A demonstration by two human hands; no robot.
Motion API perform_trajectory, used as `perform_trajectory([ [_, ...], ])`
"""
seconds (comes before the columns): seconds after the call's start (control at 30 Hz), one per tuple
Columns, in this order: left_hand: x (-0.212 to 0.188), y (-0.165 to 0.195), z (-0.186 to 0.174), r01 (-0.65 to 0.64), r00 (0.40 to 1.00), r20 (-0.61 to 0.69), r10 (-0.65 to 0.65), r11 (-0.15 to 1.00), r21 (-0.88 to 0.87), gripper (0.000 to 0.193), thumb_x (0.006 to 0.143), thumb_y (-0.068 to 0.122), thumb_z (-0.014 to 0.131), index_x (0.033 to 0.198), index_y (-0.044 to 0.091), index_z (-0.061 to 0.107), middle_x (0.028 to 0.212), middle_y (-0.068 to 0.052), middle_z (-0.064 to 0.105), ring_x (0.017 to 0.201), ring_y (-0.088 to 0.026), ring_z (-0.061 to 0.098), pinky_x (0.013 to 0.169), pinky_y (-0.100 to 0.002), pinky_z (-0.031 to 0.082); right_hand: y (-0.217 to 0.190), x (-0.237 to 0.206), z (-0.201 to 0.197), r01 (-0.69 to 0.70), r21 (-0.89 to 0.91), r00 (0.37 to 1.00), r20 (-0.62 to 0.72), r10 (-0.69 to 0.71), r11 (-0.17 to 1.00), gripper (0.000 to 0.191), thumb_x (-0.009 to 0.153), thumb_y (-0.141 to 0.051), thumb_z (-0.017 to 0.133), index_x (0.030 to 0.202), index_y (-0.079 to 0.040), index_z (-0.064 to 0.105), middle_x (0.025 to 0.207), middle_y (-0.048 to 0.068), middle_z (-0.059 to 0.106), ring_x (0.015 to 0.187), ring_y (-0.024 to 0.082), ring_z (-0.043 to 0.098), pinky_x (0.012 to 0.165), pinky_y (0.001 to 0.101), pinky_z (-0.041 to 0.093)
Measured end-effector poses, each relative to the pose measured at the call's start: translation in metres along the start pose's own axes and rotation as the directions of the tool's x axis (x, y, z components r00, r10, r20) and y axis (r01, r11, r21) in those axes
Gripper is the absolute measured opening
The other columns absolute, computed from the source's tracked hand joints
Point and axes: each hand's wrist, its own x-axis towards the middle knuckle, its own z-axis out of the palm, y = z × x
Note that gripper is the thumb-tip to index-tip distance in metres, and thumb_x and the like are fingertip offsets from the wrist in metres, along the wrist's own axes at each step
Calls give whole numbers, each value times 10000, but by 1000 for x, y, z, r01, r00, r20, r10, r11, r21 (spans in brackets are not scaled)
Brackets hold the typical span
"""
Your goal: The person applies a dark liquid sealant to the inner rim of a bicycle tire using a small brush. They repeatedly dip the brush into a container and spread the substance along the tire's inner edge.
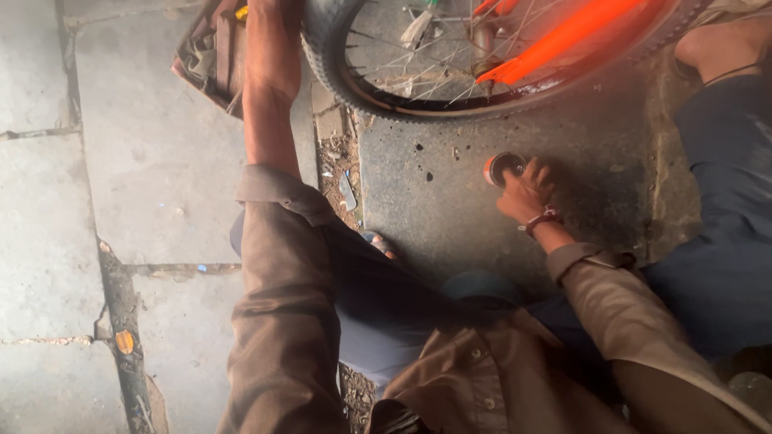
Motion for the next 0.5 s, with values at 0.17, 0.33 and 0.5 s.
perform_trajectory([
  [0.17, -2, 8, 6, -1, 1000, 3, 1, 1000, -17, 509, 1109, 427, 550, 1417, 22, 552, 1366, -89, 590, 1296, -186, 535, 1202, -357, 395, -9, -4, -9, -48, 32, 999, 10, 47, 998, 575, 766, -122, 687, 1320, -268, 643, 1650, 279, 109, 1474, 578, 93, 1116, 753, 208],
  [0.33, -7, 27, 11, 22, 1000, 19, -21, 1000, -15, 479, 1119, 400, 588, 1398, 11, 569, 1344, -87, 592, 1270, -174, 544, 1193, -351, 411, 3, -4, -25, 4, 168, 1000, 15, -7, 986, 516, 814, -128, 635, 1312, -260, 675, 1558, 295, 347, 1374, 551, 359, 1114, 627, 344],
  [0.5, -14, 50, 13, 145, 951, 113, -287, 740, 657, 794, 932, 433, 760, 1480, -17, 402, 1392, -193, 497, 1288, -286, 452, 1094, -445, 424, 25, 7, -29, 154, 482, 980, -187, -70, 863, 531, 780, 1, 575, 1286, -98, 702, 1420, 273, 548, 1293, 433, 520, 1059, 402, 409],
])
